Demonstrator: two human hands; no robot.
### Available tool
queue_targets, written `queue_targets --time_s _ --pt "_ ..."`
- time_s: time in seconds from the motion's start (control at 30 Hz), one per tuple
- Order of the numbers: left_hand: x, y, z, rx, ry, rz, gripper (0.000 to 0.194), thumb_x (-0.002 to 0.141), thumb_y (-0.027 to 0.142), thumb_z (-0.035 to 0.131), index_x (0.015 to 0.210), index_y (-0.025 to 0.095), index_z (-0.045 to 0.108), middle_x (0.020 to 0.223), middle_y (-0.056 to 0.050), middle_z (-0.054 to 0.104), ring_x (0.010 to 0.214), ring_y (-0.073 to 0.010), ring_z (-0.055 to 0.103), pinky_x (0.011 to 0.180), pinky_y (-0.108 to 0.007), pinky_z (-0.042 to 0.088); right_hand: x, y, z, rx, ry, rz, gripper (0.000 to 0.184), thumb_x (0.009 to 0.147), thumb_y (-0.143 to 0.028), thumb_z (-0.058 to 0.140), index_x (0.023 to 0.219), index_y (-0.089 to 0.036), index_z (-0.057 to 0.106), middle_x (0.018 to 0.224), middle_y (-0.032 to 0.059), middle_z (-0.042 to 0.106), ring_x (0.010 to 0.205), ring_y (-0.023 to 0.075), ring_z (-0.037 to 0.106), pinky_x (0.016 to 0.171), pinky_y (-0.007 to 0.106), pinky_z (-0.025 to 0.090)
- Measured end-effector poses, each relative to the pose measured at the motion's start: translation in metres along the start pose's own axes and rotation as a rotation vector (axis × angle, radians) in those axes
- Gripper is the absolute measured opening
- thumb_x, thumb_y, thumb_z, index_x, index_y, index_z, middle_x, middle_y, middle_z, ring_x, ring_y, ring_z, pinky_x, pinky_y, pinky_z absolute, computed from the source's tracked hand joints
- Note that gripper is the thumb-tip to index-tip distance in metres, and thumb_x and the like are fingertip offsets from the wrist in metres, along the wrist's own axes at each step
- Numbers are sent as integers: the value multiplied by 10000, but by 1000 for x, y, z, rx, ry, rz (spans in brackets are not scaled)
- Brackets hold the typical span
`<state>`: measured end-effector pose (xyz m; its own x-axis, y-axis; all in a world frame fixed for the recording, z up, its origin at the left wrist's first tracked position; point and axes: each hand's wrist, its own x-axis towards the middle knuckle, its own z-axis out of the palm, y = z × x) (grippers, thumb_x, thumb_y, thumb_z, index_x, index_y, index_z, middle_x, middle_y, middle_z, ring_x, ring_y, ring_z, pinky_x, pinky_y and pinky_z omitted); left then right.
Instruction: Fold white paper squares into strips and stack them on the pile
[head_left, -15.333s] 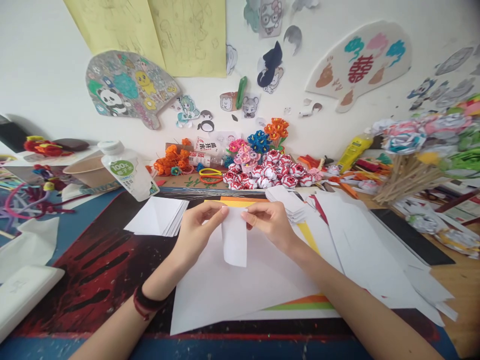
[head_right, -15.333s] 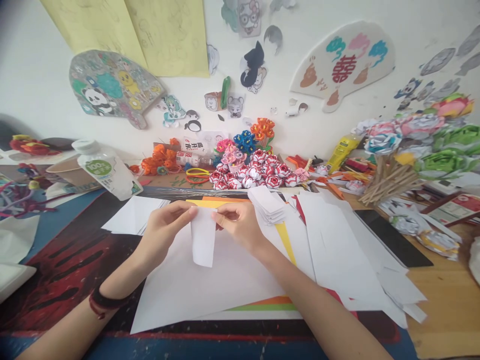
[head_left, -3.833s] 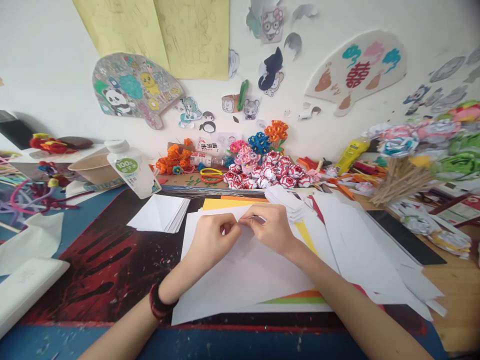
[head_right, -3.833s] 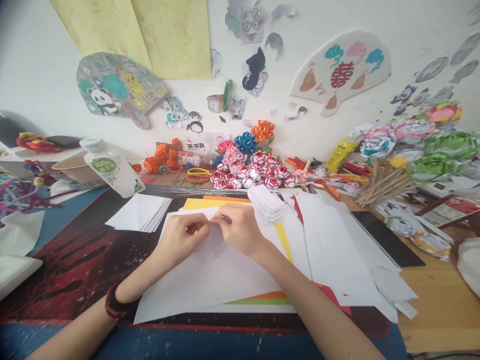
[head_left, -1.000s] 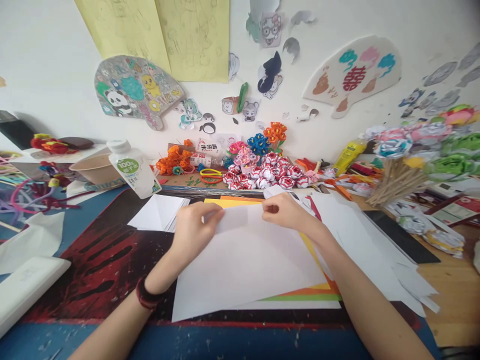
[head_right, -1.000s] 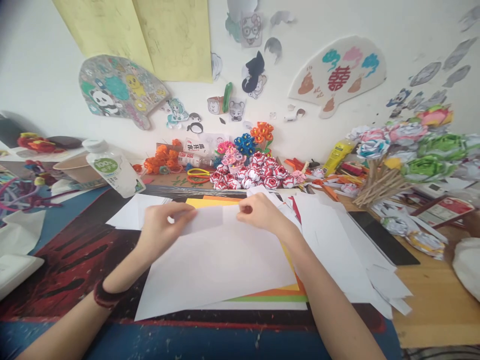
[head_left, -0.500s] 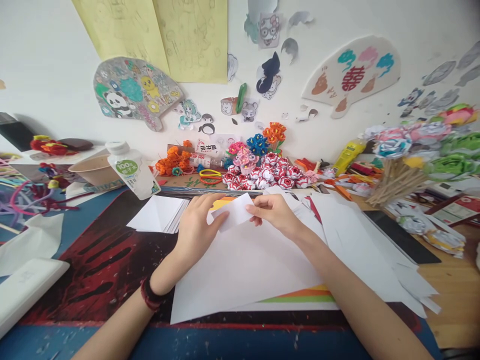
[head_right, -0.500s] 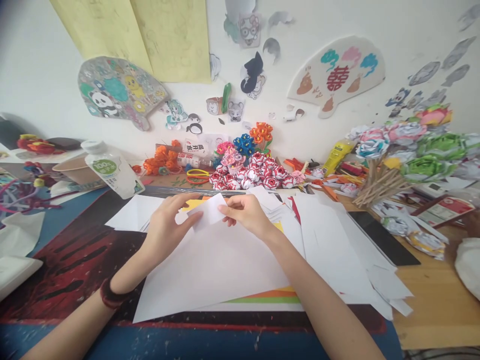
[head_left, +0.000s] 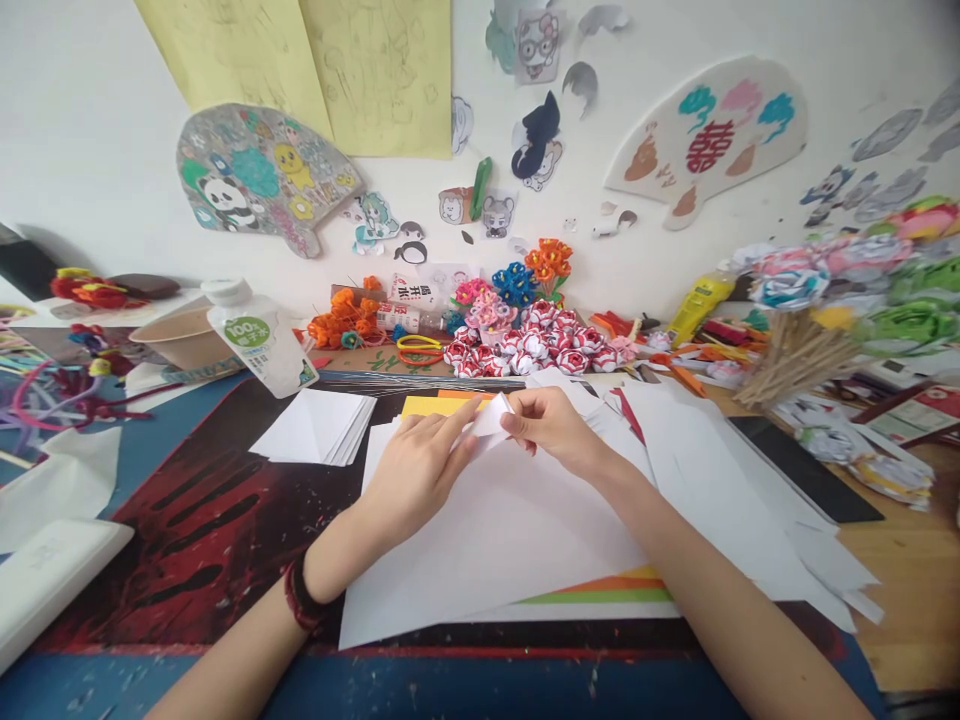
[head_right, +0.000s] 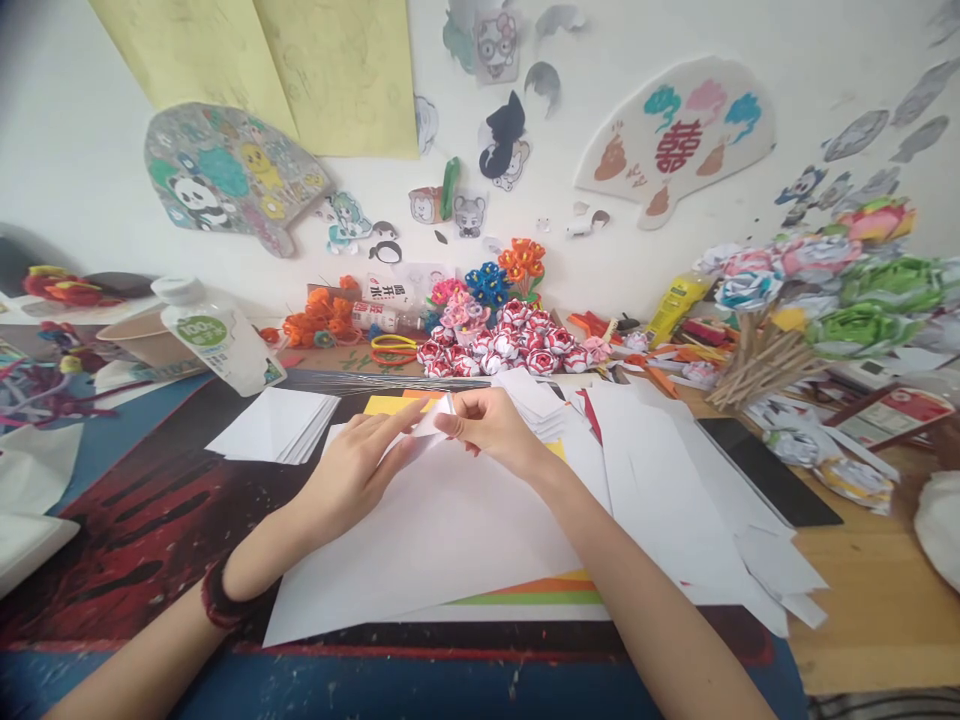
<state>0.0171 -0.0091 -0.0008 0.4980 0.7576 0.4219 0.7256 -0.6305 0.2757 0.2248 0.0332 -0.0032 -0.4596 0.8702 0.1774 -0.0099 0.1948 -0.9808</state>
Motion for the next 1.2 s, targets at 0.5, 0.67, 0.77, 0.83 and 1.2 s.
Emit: queue_targets --time_s 0.5,0.67,0.77,0.83,1.2 --pt "6 1 -14 -1100 76 -570 350 852 458 576 1006 156 659 866 -49 680 730 -167 594 616 -234 434 4 -6 -9 23 68 46 299 784 -437 697 832 -142 686 814 33 660 711 129 595 639 227 457" --pt "4 -2 -10 -1265 -49 -669 341 823 439 629 994 150 685 883 -72 713 715 -174 632 627 -251 453 1 -3 0 226 -20 151 289 735 -402 755 858 -145 709 821 43 695 684 139 624 620 237 470" --pt "4 -4 -9 -1264 -75 -641 322 814 409 654 994 144 690 939 -86 722 788 -183 648 671 -252 463 0 -3 2 226 -45 165 262 699 -370 789 770 -133 704 754 35 687 644 130 613 585 225 455" --pt "4 -4 -9 -1295 -75 -607 328 813 396 664 1034 153 677 982 -87 723 827 -184 657 704 -252 472 0 -3 2 199 -65 161 251 693 -357 795 734 -129 698 714 24 674 622 117 600 571 215 443" --pt "5 1 -15 -1262 -128 -614 299 771 390 708 916 132 664 851 -71 714 731 -189 651 611 -255 473 -2 -9 5 38 -147 172 285 697 -390 774 776 -124 711 760 35 696 667 140 620 590 224 459"
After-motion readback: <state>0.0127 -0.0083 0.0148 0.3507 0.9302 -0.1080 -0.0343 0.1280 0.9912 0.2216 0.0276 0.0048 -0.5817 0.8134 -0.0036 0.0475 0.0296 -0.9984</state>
